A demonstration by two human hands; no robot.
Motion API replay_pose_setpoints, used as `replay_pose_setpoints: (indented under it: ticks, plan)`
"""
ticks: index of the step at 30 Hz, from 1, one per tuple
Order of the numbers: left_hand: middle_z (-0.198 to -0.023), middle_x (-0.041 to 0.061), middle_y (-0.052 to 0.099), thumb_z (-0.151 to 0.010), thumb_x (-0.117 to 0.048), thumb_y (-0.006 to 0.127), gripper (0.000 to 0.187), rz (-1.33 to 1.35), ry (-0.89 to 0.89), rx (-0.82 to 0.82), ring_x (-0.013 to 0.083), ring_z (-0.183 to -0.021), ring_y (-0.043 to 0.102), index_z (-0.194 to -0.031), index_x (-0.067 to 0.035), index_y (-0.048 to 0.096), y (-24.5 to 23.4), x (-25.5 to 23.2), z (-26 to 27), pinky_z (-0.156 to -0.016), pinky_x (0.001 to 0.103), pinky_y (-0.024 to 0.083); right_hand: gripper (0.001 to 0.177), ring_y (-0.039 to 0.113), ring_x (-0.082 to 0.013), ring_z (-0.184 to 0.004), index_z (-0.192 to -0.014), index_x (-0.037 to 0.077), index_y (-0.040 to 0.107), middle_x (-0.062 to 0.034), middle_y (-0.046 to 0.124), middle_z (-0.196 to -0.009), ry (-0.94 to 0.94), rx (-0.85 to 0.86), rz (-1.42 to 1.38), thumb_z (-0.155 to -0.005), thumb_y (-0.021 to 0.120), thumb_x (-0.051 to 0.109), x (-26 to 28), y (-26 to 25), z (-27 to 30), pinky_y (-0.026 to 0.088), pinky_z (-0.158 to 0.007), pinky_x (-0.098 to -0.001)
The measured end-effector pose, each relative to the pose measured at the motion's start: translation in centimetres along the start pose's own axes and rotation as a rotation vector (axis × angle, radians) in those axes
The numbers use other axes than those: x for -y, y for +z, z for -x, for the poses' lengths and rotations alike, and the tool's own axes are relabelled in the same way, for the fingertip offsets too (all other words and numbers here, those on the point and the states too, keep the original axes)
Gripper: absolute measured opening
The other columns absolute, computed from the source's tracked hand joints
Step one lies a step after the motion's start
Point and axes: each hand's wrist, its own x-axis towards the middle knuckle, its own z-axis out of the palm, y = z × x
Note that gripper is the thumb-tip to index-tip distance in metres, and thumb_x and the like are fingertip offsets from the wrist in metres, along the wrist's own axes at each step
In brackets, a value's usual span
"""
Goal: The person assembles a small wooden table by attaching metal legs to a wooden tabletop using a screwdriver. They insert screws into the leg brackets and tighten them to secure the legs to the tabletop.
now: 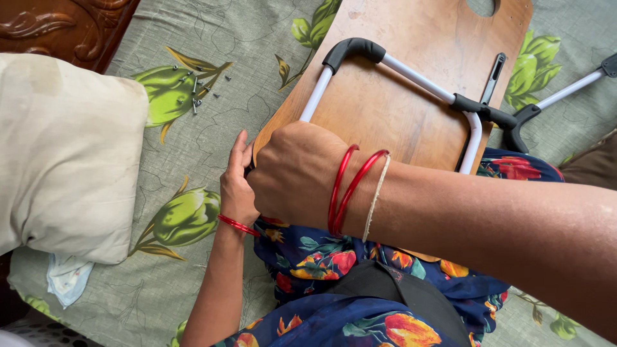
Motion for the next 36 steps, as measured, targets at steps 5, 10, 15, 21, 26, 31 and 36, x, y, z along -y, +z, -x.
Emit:
replay_pose_setpoints:
  ticks: [5,10,15,21,26,31,36]
  plan:
    - [-0.151,0.027,0.055,-0.074,-0.017,0.090,0.107,0.010,0.016,-0.006,0.0305,-0.142,0.054,-0.159,0.001,0.027,0.2,-0.8,0.0,-0.116,0.037,0.041,0.016,0.075,-0.0271,-0.078,-0.077,0.014,0.077,-0.0062,0.075,-0.077,0.042,-0.029,-0.002,-0.084,0.067,0.026,-0.7,0.3,0.1,0.056,-0.057,-0.0416]
    - [-0.151,0.026,0.054,-0.077,-0.015,0.089,0.103,-0.016,-0.003,-0.016,0.0299,-0.143,0.053,-0.159,0.002,0.028,0.2,-1.3,-0.1,-0.116,0.038,0.042,0.017,0.074,-0.0264,-0.079,-0.079,0.014,0.077,-0.0058,0.075,-0.079,0.098,-0.005,-0.057,-0.085,0.067,0.026,-1.0,0.5,-0.2,0.056,-0.059,-0.0422]
    - [-0.149,0.021,0.058,-0.079,-0.015,0.084,0.098,0.007,-0.069,-0.019,0.0272,-0.137,0.059,-0.158,0.001,0.028,0.3,-1.5,0.0,-0.113,0.036,0.047,0.017,0.074,-0.0252,-0.076,-0.081,0.013,0.076,-0.0046,0.074,-0.077,0.149,-0.059,-0.122,-0.086,0.067,0.027,-1.1,0.9,-0.7,0.056,-0.058,-0.0417]
    - [-0.151,0.025,0.053,-0.080,-0.012,0.086,0.097,-0.020,-0.029,-0.020,0.0298,-0.143,0.052,-0.158,0.004,0.029,0.3,-1.7,0.0,-0.116,0.038,0.042,0.018,0.075,-0.0245,-0.077,-0.080,0.013,0.076,-0.0049,0.075,-0.080,0.159,0.039,-0.099,-0.088,0.066,0.025,-1.0,0.6,-0.4,0.057,-0.059,-0.0409]
    - [-0.152,0.024,0.054,-0.081,-0.014,0.084,0.095,0.058,-0.069,-0.027,0.0270,-0.141,0.054,-0.157,0.003,0.029,0.4,-2.0,-0.2,-0.114,0.036,0.044,0.018,0.075,-0.0260,-0.078,-0.080,0.012,0.076,-0.0068,0.076,-0.079,0.149,0.034,-0.064,-0.087,0.067,0.025,-1.1,0.1,-0.1,0.059,-0.061,-0.0415]
    - [-0.151,0.024,0.056,-0.083,-0.015,0.084,0.092,0.060,-0.072,-0.033,0.0271,-0.141,0.055,-0.156,0.004,0.032,0.5,-1.5,0.0,-0.115,0.036,0.043,0.017,0.075,-0.0268,-0.077,-0.078,0.011,0.076,-0.0085,0.075,-0.077,0.152,-0.035,-0.040,-0.085,0.068,0.024,-1.3,1.2,-0.1,0.058,-0.061,-0.0415]
    - [-0.153,0.026,0.052,-0.079,-0.003,0.073,0.087,0.076,-0.007,-0.032,0.0287,-0.143,0.052,-0.156,0.005,0.035,0.5,-1.1,-0.3,-0.115,0.037,0.043,0.009,0.073,-0.0302,-0.073,-0.069,0.013,0.076,-0.0098,0.072,-0.071,0.090,-0.160,-0.081,-0.074,0.069,0.017,-2.3,1.7,0.8,0.055,-0.056,-0.0441]
